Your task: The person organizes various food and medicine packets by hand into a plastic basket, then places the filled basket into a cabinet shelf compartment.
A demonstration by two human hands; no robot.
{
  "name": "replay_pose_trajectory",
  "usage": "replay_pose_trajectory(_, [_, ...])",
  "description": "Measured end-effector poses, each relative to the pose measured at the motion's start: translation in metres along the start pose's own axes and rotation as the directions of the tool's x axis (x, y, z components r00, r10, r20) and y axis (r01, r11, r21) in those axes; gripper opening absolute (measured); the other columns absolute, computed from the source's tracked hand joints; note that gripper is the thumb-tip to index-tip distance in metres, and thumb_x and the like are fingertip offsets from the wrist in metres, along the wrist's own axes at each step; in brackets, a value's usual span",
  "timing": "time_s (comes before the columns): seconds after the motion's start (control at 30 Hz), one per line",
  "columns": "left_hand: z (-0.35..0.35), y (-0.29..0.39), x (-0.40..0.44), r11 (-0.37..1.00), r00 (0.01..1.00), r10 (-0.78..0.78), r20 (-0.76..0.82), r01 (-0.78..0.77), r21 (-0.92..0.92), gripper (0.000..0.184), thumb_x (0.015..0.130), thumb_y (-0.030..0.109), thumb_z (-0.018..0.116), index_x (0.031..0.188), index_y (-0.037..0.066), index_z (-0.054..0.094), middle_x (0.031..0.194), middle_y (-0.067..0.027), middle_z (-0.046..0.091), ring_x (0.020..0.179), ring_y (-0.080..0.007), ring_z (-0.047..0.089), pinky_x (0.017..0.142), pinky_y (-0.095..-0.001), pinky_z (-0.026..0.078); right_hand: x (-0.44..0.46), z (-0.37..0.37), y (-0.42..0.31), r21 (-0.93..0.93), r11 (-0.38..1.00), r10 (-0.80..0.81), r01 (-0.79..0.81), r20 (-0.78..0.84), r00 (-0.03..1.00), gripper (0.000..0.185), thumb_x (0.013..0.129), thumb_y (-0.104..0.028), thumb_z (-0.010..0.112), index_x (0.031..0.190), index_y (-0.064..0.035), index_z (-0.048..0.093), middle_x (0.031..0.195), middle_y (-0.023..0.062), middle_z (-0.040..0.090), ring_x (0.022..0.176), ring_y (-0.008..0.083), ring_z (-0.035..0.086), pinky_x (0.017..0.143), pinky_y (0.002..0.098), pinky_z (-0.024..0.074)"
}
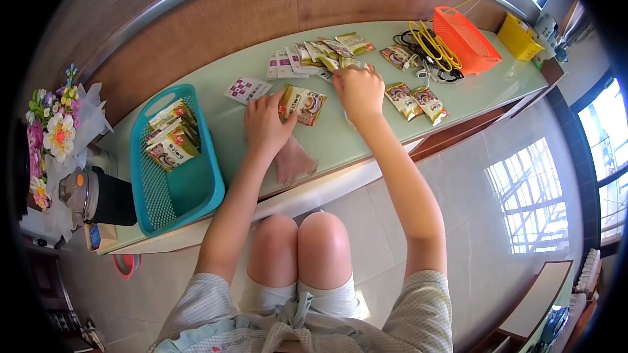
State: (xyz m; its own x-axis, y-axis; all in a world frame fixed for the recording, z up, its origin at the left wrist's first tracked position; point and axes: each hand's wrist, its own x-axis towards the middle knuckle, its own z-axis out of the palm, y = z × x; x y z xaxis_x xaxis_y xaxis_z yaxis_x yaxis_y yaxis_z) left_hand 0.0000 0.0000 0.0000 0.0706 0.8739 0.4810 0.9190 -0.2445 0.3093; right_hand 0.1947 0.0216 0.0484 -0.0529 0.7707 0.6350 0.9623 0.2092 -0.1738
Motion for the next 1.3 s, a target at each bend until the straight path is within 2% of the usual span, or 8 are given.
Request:
replay_pose_trajectory(0.33, [0.010, -0.011, 0.007, 0.897, 0.991, -0.135, 0.013, 0.128, -0.424, 0.040, 0.081, 0.033, 0.065, 0.115, 0.013, 0.061, 0.083, -0.0032, 0.068, 0.089, -0.0234, 0.060, 0.096, -0.0430, 0.034, -0.036, -0.016, -0.055, 0.312, 0.900, -0.289, 0.306, -0.099, 0.952, 0.007, 0.073, -0.020, 0.071, 0.074, -0.0128, 0.069, 0.071, 0.0013, 0.062, 0.068, 0.0228, 0.062, 0.066, 0.0360, 0.0485])
replay_pose_trajectory(0.57, [0.006, -0.012, 0.003, 0.881, 0.990, -0.110, 0.090, 0.139, -0.453, 0.042, 0.078, 0.029, 0.069, 0.115, 0.010, 0.064, 0.081, -0.0015, 0.070, 0.087, -0.0222, 0.061, 0.100, -0.0416, 0.030, -0.059, 0.008, -0.062, 0.438, 0.856, -0.294, 0.275, -0.027, 0.956, 0.010, 0.073, -0.017, 0.069, 0.080, -0.0096, 0.071, 0.085, 0.0036, 0.067, 0.079, 0.0231, 0.063, 0.074, 0.0367, 0.0503])
replay_pose_trajectory(0.67, [0.006, -0.013, 0.002, 0.873, 0.988, -0.108, 0.110, 0.147, -0.465, 0.045, 0.075, 0.025, 0.072, 0.117, 0.010, 0.064, 0.082, -0.0018, 0.071, 0.086, -0.0220, 0.062, 0.101, -0.0416, 0.030, -0.060, -0.007, -0.063, 0.546, 0.837, -0.158, 0.050, 0.153, 0.976, 0.016, 0.073, -0.016, 0.068, 0.086, -0.0084, 0.072, 0.089, 0.0057, 0.068, 0.087, 0.0252, 0.062, 0.079, 0.0380, 0.0504])
replay_pose_trajectory(0.77, [0.005, -0.013, 0.002, 0.859, 0.984, -0.126, 0.128, 0.173, -0.482, 0.046, 0.074, 0.023, 0.073, 0.117, 0.010, 0.065, 0.082, -0.0019, 0.071, 0.085, -0.0209, 0.062, 0.101, -0.0417, 0.029, -0.043, -0.022, -0.055, 0.485, 0.875, -0.056, 0.010, 0.082, 0.995, 0.021, 0.075, -0.018, 0.068, 0.093, -0.0078, 0.071, 0.094, 0.0074, 0.068, 0.093, 0.0277, 0.062, 0.080, 0.0372, 0.0506])
replay_pose_trajectory(0.8, [0.005, -0.013, 0.002, 0.866, 0.985, -0.125, 0.121, 0.168, -0.472, 0.046, 0.074, 0.023, 0.074, 0.117, 0.010, 0.064, 0.081, -0.0022, 0.071, 0.081, -0.0187, 0.063, 0.101, -0.0406, 0.029, -0.035, -0.033, -0.050, 0.376, 0.926, -0.056, -0.025, 0.203, 0.978, 0.036, 0.077, -0.022, 0.066, 0.111, -0.0069, 0.066, 0.108, 0.0131, 0.065, 0.104, 0.0312, 0.059, 0.087, 0.0387, 0.0482])
replay_pose_trajectory(0.9, [0.007, -0.012, 0.001, 0.877, 0.987, -0.120, 0.109, 0.157, -0.455, 0.047, 0.074, 0.022, 0.075, 0.118, 0.008, 0.064, 0.080, -0.0026, 0.072, 0.072, -0.0146, 0.064, 0.100, -0.0386, 0.029, -0.027, -0.004, -0.013, 0.163, 0.974, -0.182, 0.156, 0.154, 0.971, 0.054, 0.080, -0.029, 0.064, 0.127, -0.0054, 0.055, 0.121, 0.0181, 0.059, 0.113, 0.0352, 0.054, 0.096, 0.0438, 0.0421])
replay_pose_trajectory(0.93, [0.007, -0.012, 0.002, 0.874, 0.987, -0.120, 0.109, 0.157, -0.460, 0.047, 0.074, 0.022, 0.075, 0.118, 0.009, 0.064, 0.079, -0.0024, 0.072, 0.072, -0.0148, 0.064, 0.100, -0.0388, 0.029, -0.020, -0.002, -0.005, 0.183, 0.978, -0.167, 0.100, 0.401, 0.901, 0.066, 0.080, -0.036, 0.062, 0.136, -0.0038, 0.045, 0.127, 0.0218, 0.054, 0.118, 0.0381, 0.049, 0.102, 0.0487, 0.0348])
replay_pose_trajectory(1.3, [0.003, -0.013, 0.003, 0.870, 0.986, -0.110, 0.128, 0.157, -0.467, 0.045, 0.075, 0.026, 0.073, 0.117, 0.010, 0.065, 0.077, -0.0028, 0.071, 0.073, -0.0166, 0.065, 0.102, -0.0401, 0.027, 0.016, -0.003, 0.013, 0.334, 0.942, -0.217, -0.025, 0.665, 0.714, 0.065, 0.067, -0.039, 0.073, 0.121, -0.0047, 0.060, 0.117, 0.0194, 0.054, 0.116, 0.0351, 0.048, 0.098, 0.0423, 0.0389])
